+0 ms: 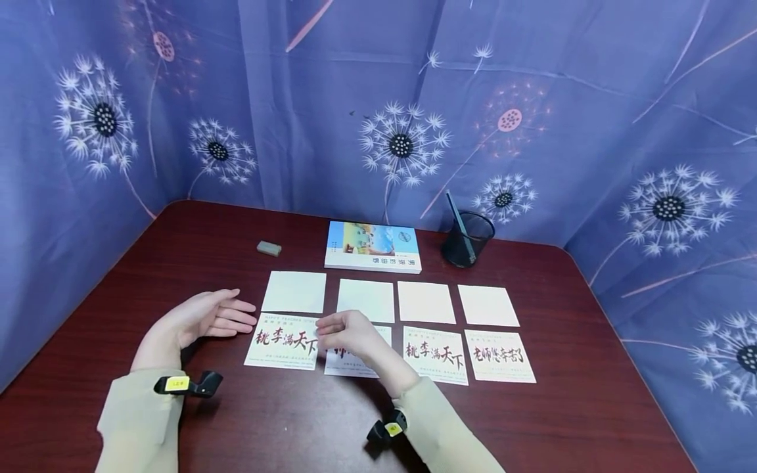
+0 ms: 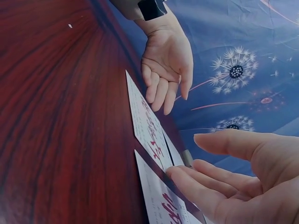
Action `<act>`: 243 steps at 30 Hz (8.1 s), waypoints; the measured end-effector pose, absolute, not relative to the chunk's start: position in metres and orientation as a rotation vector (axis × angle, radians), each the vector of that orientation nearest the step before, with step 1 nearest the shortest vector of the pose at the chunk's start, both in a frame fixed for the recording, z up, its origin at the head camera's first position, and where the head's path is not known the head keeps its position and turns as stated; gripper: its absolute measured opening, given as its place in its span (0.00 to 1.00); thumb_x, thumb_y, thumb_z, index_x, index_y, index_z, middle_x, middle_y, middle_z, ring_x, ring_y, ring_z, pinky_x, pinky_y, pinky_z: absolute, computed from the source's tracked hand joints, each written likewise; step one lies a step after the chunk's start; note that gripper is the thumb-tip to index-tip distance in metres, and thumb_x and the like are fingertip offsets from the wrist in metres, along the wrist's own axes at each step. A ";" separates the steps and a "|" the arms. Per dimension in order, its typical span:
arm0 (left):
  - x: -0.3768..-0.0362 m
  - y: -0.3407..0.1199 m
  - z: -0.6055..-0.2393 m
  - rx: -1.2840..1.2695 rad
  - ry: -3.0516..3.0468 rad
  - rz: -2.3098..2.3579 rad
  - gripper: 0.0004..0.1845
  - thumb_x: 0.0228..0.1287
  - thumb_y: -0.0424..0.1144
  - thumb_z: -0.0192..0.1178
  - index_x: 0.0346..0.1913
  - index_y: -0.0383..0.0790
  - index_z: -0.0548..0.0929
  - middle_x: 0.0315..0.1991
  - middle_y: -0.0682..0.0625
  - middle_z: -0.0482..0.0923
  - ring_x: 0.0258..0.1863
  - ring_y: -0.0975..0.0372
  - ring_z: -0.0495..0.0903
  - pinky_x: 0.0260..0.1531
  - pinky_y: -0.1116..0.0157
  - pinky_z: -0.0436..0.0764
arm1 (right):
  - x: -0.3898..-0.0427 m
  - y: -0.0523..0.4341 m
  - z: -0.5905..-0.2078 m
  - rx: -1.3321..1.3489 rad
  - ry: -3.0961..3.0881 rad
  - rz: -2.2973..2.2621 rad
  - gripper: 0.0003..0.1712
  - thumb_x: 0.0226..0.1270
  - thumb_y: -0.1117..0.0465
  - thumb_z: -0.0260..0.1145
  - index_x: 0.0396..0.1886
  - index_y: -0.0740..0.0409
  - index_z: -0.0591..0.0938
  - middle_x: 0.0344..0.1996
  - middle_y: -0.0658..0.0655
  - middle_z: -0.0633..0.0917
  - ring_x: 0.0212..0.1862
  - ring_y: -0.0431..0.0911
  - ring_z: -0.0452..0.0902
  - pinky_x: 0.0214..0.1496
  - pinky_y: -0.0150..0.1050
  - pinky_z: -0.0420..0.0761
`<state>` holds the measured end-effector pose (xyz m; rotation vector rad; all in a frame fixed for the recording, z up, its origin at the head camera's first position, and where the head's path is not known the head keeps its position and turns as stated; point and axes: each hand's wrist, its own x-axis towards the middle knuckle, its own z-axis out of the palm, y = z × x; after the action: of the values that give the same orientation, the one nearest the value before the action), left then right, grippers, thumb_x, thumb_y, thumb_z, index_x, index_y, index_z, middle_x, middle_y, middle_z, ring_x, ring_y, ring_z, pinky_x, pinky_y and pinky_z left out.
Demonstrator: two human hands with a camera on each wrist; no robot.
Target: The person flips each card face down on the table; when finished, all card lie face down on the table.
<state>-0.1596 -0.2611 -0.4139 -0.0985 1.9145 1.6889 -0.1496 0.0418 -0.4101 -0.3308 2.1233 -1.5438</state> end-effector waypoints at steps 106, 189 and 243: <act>-0.170 -0.241 -0.424 -0.035 1.784 1.769 0.36 0.79 0.51 0.36 0.66 0.15 0.60 0.39 0.52 0.86 0.39 0.67 0.85 0.43 0.69 0.85 | -0.137 -0.020 -0.403 -0.241 1.935 -1.816 0.24 0.54 0.76 0.65 0.55 0.75 0.79 0.49 0.69 0.85 0.55 0.54 0.82 0.52 0.34 0.83; -0.168 -0.230 -0.408 0.190 1.713 1.791 0.30 0.80 0.45 0.36 0.65 0.16 0.64 0.45 0.47 0.87 0.45 0.60 0.87 0.48 0.66 0.84 | -0.172 0.011 -0.425 -0.008 1.963 -1.712 0.19 0.56 0.76 0.67 0.49 0.79 0.79 0.36 0.63 0.84 0.35 0.49 0.88 0.43 0.38 0.87; -0.175 -0.153 -0.425 0.024 1.749 1.876 0.27 0.78 0.40 0.37 0.67 0.19 0.63 0.55 0.36 0.81 0.45 0.63 0.86 0.50 0.67 0.83 | -0.179 0.083 -0.407 -0.108 2.169 -1.548 0.19 0.59 0.66 0.69 0.49 0.72 0.83 0.38 0.65 0.89 0.35 0.42 0.86 0.46 0.39 0.86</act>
<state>-0.1752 -0.1533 -0.4247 0.0235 1.7492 1.8758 -0.1789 0.0835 -0.4067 -0.1077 2.1693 -1.5480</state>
